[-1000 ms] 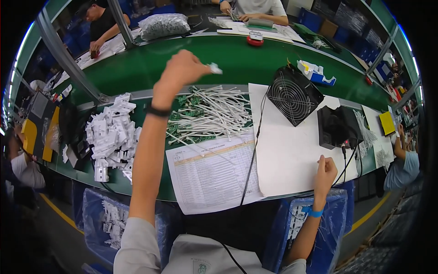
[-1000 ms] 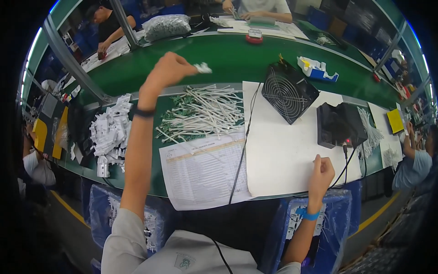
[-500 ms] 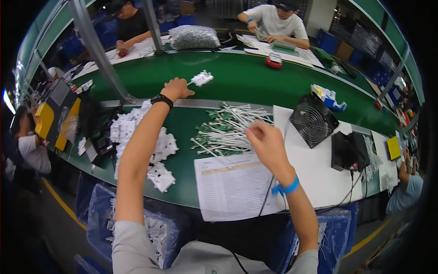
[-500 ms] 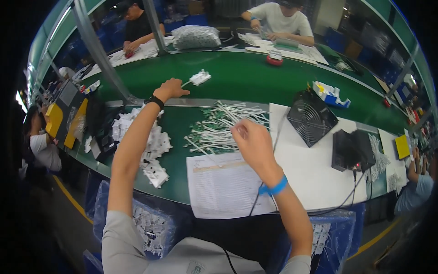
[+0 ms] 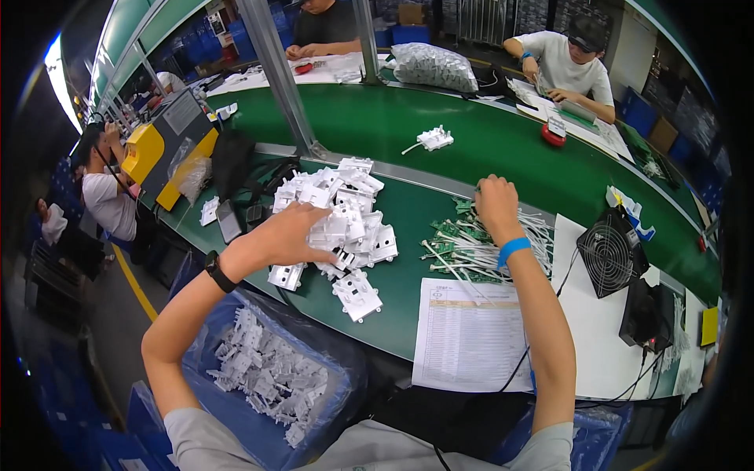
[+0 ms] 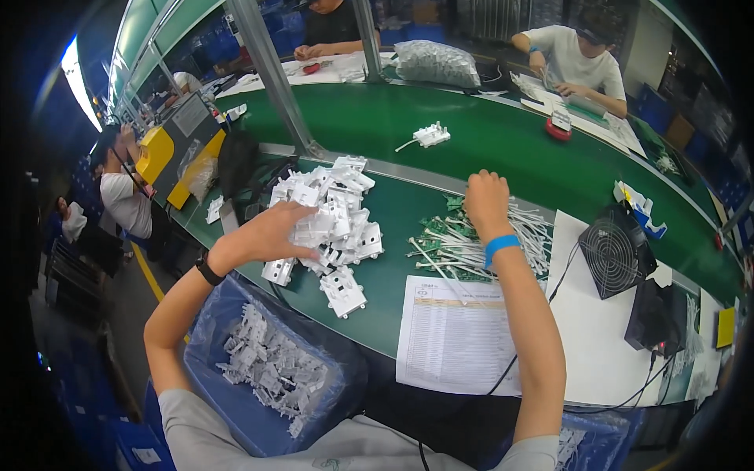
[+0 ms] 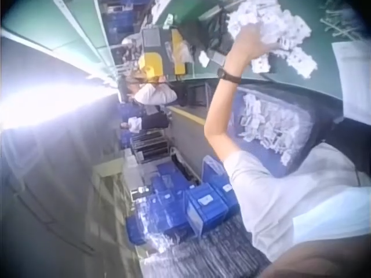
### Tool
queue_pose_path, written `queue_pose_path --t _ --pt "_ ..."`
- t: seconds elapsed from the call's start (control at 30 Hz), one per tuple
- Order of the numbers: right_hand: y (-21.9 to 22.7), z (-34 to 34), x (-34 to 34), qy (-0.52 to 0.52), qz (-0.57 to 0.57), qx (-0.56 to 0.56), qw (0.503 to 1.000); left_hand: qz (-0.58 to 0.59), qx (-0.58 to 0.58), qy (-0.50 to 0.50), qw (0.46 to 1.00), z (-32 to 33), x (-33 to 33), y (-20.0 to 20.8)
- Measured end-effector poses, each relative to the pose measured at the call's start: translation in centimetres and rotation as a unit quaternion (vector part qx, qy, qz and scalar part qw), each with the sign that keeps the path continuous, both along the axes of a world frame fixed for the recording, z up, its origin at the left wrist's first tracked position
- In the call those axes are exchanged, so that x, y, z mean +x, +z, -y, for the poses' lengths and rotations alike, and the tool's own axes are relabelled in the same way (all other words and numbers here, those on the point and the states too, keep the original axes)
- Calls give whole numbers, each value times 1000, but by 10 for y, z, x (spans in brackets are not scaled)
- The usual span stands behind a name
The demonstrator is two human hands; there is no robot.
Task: Soldering wires to electronic components on an assembly line.
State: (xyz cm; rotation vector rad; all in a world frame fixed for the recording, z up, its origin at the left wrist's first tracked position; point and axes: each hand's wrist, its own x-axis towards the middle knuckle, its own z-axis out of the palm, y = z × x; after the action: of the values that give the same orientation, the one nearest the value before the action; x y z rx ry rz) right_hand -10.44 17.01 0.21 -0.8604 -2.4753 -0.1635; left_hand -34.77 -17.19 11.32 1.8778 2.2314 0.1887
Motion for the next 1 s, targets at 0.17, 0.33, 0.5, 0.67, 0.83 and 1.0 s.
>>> queue_pose_path --t 0.17,0.33,0.5,0.67,0.83,1.0 --pt "43 17 13 6 -192 -132 972 47 -22 49 997 -14 -7 -10" --pt "83 34 36 85 -385 -157 906 65 -22 50 996 -23 -12 -4" --pt "112 68 61 125 -490 -225 833 58 151 35 986 -23 -5 3" --pt "118 78 71 104 -510 -455 723 115 321 -55 938 -28 47 31" --pt "127 150 75 195 -367 -704 576 66 289 -201 934 -42 136 47" --pt "114 174 98 206 -299 -724 586 96 241 -210 943 -59 168 51"
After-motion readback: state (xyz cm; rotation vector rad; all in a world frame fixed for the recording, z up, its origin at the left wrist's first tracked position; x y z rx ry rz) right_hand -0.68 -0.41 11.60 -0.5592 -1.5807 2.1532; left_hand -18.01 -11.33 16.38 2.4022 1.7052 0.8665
